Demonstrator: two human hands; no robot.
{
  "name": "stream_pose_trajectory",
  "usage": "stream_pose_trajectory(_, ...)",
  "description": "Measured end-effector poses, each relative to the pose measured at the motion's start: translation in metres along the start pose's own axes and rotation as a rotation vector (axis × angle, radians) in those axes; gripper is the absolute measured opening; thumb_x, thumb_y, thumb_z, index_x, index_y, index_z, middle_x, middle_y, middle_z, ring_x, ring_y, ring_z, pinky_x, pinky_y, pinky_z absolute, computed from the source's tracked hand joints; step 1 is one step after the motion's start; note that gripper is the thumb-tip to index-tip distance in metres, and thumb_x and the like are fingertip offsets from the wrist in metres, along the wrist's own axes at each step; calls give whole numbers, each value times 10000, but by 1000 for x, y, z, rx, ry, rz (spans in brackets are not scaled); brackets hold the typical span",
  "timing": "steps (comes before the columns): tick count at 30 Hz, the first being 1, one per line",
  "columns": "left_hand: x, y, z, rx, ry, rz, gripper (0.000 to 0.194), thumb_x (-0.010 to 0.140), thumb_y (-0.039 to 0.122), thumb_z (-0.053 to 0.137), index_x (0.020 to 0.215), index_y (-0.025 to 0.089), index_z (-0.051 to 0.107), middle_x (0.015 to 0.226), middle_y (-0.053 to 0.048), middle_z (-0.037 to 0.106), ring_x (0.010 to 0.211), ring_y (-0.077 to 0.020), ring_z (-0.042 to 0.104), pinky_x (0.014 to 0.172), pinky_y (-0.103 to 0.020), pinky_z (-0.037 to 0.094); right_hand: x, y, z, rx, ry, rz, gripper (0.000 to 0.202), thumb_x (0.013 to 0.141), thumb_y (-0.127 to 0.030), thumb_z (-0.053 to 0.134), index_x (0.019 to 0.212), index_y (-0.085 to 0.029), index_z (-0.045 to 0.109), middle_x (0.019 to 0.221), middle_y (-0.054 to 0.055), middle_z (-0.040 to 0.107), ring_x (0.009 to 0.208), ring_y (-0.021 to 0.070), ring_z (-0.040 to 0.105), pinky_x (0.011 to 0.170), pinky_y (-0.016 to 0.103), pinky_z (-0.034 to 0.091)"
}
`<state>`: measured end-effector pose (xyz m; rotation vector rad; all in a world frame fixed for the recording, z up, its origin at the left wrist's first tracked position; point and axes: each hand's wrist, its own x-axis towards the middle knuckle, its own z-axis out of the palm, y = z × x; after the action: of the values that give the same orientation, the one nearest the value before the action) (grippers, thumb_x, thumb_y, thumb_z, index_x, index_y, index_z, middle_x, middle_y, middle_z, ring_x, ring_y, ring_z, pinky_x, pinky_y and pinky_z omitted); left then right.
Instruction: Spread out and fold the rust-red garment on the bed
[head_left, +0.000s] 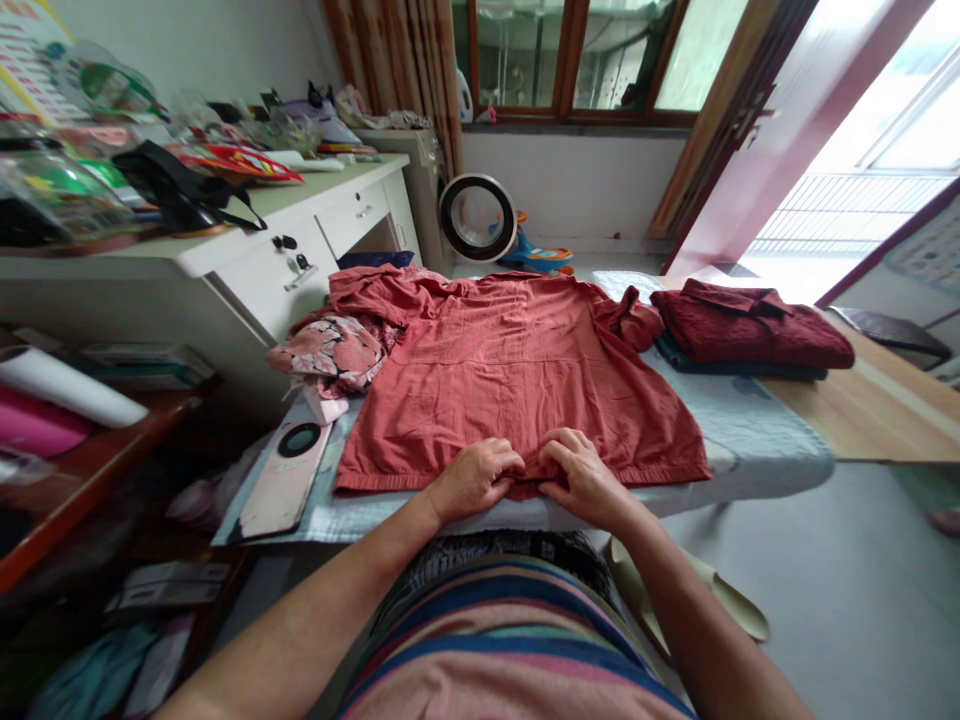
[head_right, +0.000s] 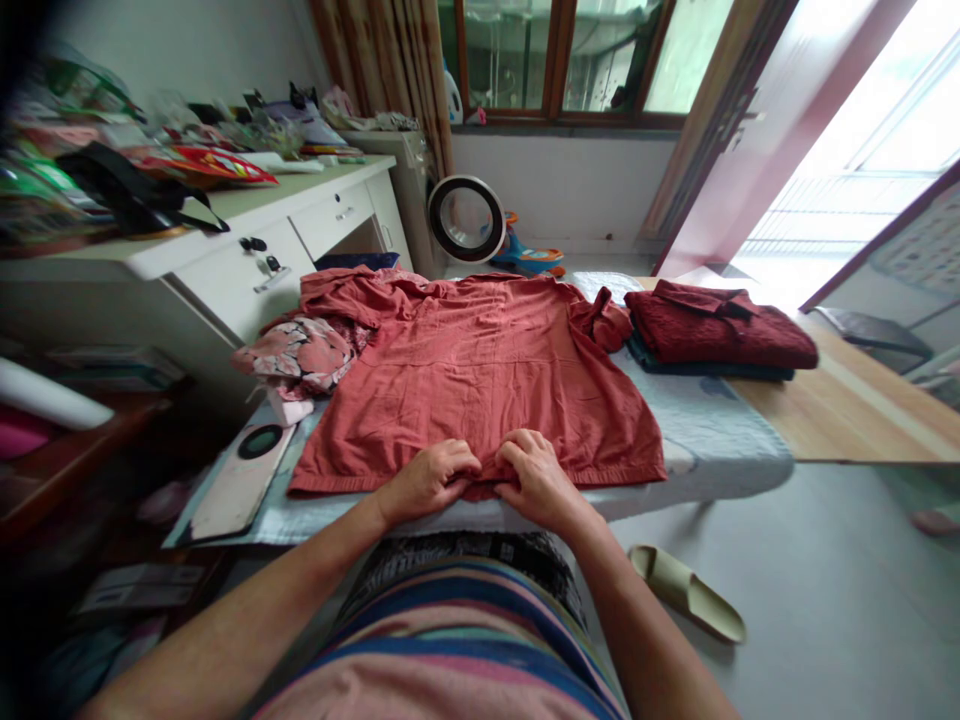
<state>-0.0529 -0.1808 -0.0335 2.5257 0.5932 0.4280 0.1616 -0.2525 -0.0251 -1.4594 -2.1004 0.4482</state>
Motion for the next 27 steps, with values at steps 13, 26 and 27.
stream_pose_trajectory(13,-2,0,-3,-26,-22,-5,198,798,70,545,899,191,666,884,-31,612,867,-166,558,779,-259,433,-2,-3,-8,-94,-135,-26,209,793,-47,536,832,-199,675,825,22,590,813,162,516,770,281,386)
stream_pose_trajectory(26,22,13,-9,100,-103,-37,116,920,241,524,957,201,627,939,-34,627,890,-173,584,803,-269,439,1,24,-22,-69,-13,185,171,855,-104,522,907,-182,665,893,43,663,859,160,595,787,250,422)
stream_pose_trajectory(27,22,13,-7,111,-123,-44,102,912,240,533,957,206,618,942,-32,625,885,-173,587,795,-267,442,0,30,-24,-106,-30,217,157,857,-115,527,902,-182,662,893,44,666,859,163,599,787,250,423)
